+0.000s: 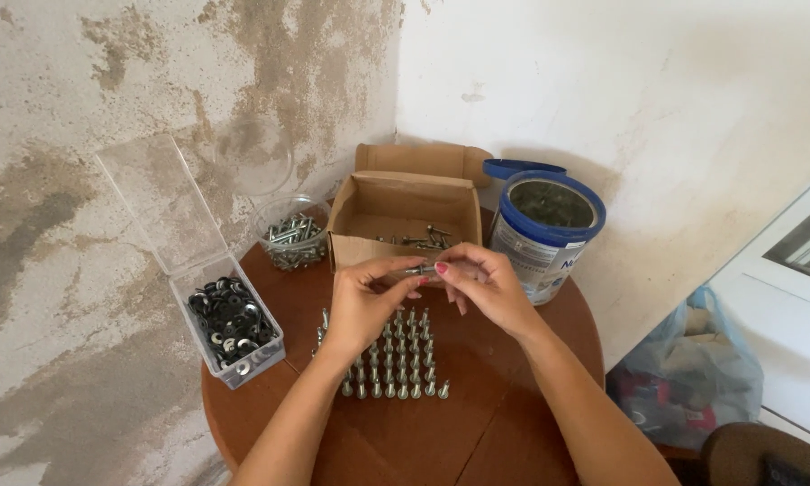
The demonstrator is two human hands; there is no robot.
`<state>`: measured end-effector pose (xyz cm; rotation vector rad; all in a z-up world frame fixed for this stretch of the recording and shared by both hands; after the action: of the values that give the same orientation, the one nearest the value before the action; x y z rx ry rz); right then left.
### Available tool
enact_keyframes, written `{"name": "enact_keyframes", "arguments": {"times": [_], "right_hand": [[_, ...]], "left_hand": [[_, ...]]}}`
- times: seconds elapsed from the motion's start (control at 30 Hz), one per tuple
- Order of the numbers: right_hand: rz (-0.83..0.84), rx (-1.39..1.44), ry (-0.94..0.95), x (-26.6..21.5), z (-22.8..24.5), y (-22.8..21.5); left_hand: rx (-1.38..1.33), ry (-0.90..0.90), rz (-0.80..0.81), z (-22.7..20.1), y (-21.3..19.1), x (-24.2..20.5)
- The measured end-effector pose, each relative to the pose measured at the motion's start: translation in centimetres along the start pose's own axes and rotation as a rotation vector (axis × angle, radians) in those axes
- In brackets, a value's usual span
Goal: Assembling washers onto screws and organizing them into a grid on a table.
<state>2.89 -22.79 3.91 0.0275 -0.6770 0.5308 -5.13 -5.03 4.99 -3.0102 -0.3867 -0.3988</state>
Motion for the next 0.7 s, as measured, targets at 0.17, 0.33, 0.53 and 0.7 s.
{"name": "enact_keyframes", "arguments": {"times": [0.17,0.33,0.53,0.7], "right_hand": [[-0.036,0.018,-0.037,-0.2,-0.7,-0.4],[-0.009,0.006,-0.024,-0.1,-0.9,-0.6],[0.035,0.033,0.011,-0.1,-0.5,-0.4],[0.037,0.005,0.015,-0.1,-0.2,-0.1]], "left_hand": [[0.005,-0.019,-0.012,-0.4,-0.2,-0.1],[0.010,-0.037,-0.005,0.0,-0.2,0.0],[0.018,-0.021,0.021,-0.6,0.1,-0.2],[0.017,-0.013,0.039,-0.5,0.2,-0.2]]}}
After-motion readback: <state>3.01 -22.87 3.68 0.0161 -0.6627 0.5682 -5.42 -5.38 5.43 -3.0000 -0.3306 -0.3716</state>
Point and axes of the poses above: each hand's wrist, its own x-axis towards the middle knuckle, its own y-axis out of the palm, z = x × y, the point moved 1 cm from there along x, towards the middle knuckle, and after that the axes turned 12 degrees about -y, right-handed, at the moved point
